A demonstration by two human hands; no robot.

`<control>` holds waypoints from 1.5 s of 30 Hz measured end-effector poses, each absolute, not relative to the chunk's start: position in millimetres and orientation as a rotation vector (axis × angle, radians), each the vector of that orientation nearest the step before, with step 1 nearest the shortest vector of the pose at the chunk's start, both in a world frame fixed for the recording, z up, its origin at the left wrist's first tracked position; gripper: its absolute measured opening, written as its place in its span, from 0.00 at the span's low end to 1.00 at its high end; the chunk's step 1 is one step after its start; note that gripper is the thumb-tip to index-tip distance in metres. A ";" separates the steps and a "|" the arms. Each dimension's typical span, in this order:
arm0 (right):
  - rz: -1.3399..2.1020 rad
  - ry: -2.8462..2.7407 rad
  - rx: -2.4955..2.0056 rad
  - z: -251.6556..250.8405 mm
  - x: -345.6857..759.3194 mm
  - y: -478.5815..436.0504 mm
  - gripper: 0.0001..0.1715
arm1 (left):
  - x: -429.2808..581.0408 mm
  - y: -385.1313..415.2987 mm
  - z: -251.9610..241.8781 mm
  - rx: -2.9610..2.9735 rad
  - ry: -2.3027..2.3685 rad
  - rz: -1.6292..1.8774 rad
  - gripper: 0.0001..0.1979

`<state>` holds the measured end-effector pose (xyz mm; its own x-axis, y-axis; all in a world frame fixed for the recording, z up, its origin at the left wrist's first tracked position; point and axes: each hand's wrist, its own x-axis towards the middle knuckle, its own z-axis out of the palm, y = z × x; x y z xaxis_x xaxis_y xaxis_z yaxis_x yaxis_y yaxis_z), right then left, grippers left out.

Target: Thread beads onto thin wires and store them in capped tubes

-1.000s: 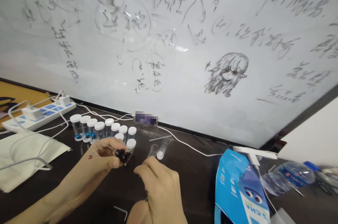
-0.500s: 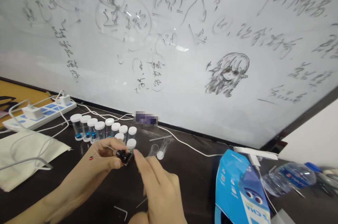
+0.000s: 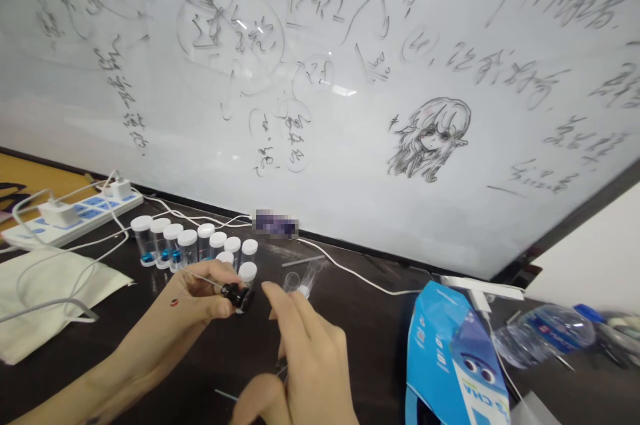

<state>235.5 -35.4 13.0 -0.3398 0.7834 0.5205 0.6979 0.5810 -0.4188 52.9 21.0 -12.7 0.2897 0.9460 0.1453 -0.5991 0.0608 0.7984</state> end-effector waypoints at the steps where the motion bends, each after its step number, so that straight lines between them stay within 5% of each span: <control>1: 0.130 -2.121 -1.206 12.2 233.7 -35.4 0.37 | 53.0 20.2 -12.2 0.905 0.477 1.239 0.11; 6: 0.058 -2.176 -1.276 6.4 222.2 -32.2 0.10 | 51.5 12.8 -8.6 1.017 0.474 1.246 0.11; 15: 0.259 -2.072 -1.074 1.4 215.6 -34.5 0.19 | 44.6 4.2 -3.8 1.271 0.451 1.297 0.14; 21: 0.572 -1.919 -1.091 11.8 224.1 -32.0 0.25 | 48.1 13.1 -1.3 1.207 0.350 1.265 0.03; 25: 0.582 -1.574 -1.167 15.1 241.4 -21.0 0.14 | 52.7 19.6 -4.1 1.098 0.297 0.895 0.13; 27: 0.605 -1.513 -1.162 15.0 246.2 -13.4 0.17 | 55.4 21.6 -7.1 1.118 0.343 0.766 0.16; 30: 0.757 -1.606 -1.107 14.5 247.0 -4.6 0.20 | 60.4 24.6 -12.8 1.142 0.401 0.744 0.17; 33: 0.858 -1.655 -1.054 14.0 243.9 -1.4 0.09 | 66.0 29.1 -19.3 1.104 0.408 0.786 0.16; 45: 0.247 -1.761 -1.294 2.0 246.2 6.1 0.13 | 81.3 46.5 -46.2 1.149 0.538 1.029 0.15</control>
<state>246.2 6.1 2.0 -0.0380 0.8390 0.5428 0.6573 0.4301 -0.6188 81.3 46.5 -46.2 0.4633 0.8748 0.1418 -0.3825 0.0531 0.9224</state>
